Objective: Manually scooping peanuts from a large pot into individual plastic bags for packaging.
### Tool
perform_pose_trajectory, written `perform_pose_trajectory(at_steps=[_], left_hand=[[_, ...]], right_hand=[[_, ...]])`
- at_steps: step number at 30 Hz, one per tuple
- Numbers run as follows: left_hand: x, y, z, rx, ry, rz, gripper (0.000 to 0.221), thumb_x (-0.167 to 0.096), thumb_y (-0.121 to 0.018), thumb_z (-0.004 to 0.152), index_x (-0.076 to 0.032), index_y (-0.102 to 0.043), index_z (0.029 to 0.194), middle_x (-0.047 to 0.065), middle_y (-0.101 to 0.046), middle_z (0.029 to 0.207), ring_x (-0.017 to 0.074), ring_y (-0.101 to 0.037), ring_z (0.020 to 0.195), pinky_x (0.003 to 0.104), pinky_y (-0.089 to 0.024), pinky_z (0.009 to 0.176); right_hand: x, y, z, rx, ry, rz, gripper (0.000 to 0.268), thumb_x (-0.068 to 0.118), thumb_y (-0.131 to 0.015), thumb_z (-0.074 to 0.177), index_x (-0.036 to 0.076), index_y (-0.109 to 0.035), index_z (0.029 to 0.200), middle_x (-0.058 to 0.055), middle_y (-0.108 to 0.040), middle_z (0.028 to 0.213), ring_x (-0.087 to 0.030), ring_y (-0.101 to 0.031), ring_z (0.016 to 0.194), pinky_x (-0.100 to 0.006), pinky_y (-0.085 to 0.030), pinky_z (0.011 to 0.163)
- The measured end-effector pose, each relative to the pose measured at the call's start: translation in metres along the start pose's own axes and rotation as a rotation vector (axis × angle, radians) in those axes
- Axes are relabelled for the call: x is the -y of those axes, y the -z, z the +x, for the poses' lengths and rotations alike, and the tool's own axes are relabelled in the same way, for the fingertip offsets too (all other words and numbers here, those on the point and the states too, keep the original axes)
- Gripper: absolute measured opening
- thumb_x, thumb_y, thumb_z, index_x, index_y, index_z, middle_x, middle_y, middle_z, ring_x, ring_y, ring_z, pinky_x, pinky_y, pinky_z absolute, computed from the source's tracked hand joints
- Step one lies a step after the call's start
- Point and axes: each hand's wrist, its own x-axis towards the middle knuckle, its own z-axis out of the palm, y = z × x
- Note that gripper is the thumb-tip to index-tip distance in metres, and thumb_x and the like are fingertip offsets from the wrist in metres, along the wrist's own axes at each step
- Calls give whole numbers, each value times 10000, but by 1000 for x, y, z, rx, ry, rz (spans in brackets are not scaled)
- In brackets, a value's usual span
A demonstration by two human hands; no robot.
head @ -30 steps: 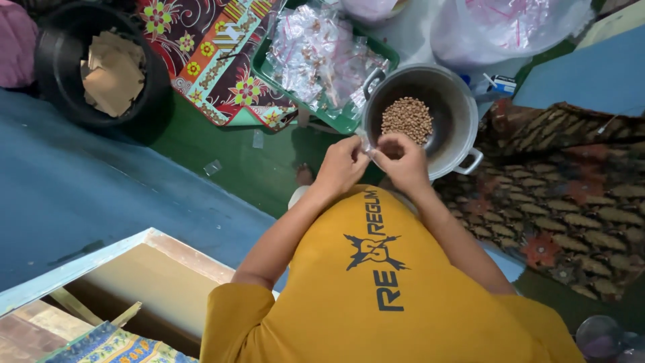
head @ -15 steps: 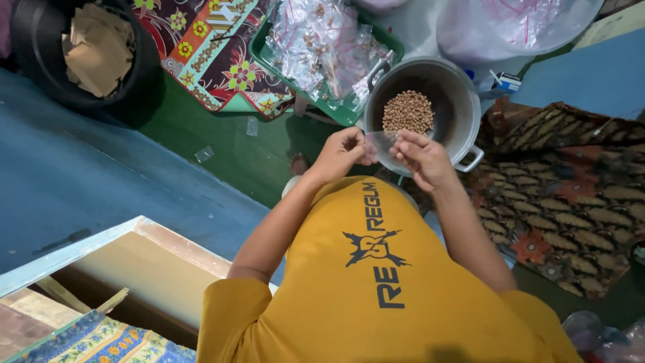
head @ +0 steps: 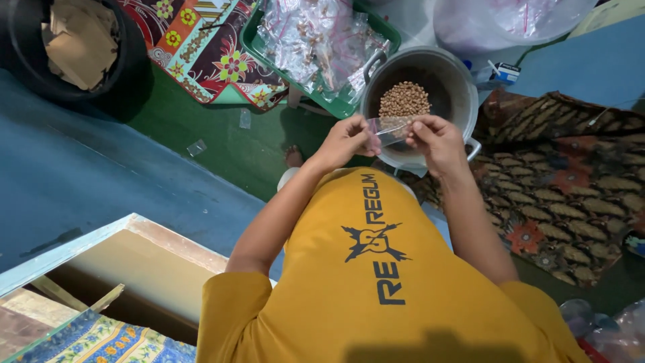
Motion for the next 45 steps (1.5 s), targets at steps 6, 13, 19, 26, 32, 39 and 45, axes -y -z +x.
perform_pose_trajectory(at_steps=[6, 13, 19, 26, 32, 39, 45], left_hand=[[23, 15, 20, 13, 67, 144, 192, -213, -718, 955, -53, -617, 985, 193, -741, 917, 258, -774, 751, 372, -674, 703], [50, 46, 28, -72, 101, 243, 222, -210, -766, 919, -15, -667, 959, 199, -735, 869, 238, -766, 732, 346, -664, 680], [42, 65, 17, -127, 101, 245, 194, -205, -761, 941, -31, -684, 978, 182, -727, 885, 216, -754, 738, 324, -663, 668], [43, 68, 10, -169, 95, 241, 208, -202, -757, 936, -15, -671, 967, 174, -707, 882, 194, -726, 743, 297, -643, 665], [49, 55, 11, -166, 88, 246, 194, -200, -756, 936, -26, -675, 963, 160, -690, 882, 186, -710, 746, 284, -627, 649], [54, 34, 8, -198, 99, 249, 157, -161, -730, 924, -20, -668, 951, 159, -687, 882, 169, -691, 746, 267, -612, 647], [66, 26, 5, -245, 78, 295, 158, -188, -730, 934, -39, -684, 961, 157, -706, 887, 191, -715, 752, 287, -616, 651]], right_hand=[[34, -7, -7, -141, 352, -519, 87, 46, -750, 1016, 41, -756, 1103, -104, -732, 930, -164, -725, 791, -292, -645, 673], [28, 0, 17, -187, 887, -1515, 137, 133, -849, 927, 186, -808, 1046, -2, -739, 927, -216, -719, 882, -356, -598, 782], [33, 17, 31, -224, 836, -1551, 150, 121, -836, 963, 187, -809, 1096, -8, -736, 932, -227, -733, 879, -350, -601, 790], [52, 10, 24, -68, 775, -1431, 105, -13, -759, 1005, 31, -778, 1099, -129, -678, 937, -349, -693, 896, -423, -592, 792], [51, 31, 32, -48, 719, -1417, 88, 109, -840, 1014, 64, -765, 1007, -91, -641, 851, -306, -680, 833, -400, -588, 744], [69, 40, 28, 44, 744, -1305, 92, -7, -848, 983, 7, -774, 1037, -165, -680, 859, -371, -688, 847, -395, -604, 691], [67, 65, 47, -6, 520, -1123, 155, 1, -815, 960, 123, -800, 1054, -123, -719, 902, -318, -707, 825, -406, -599, 692]])
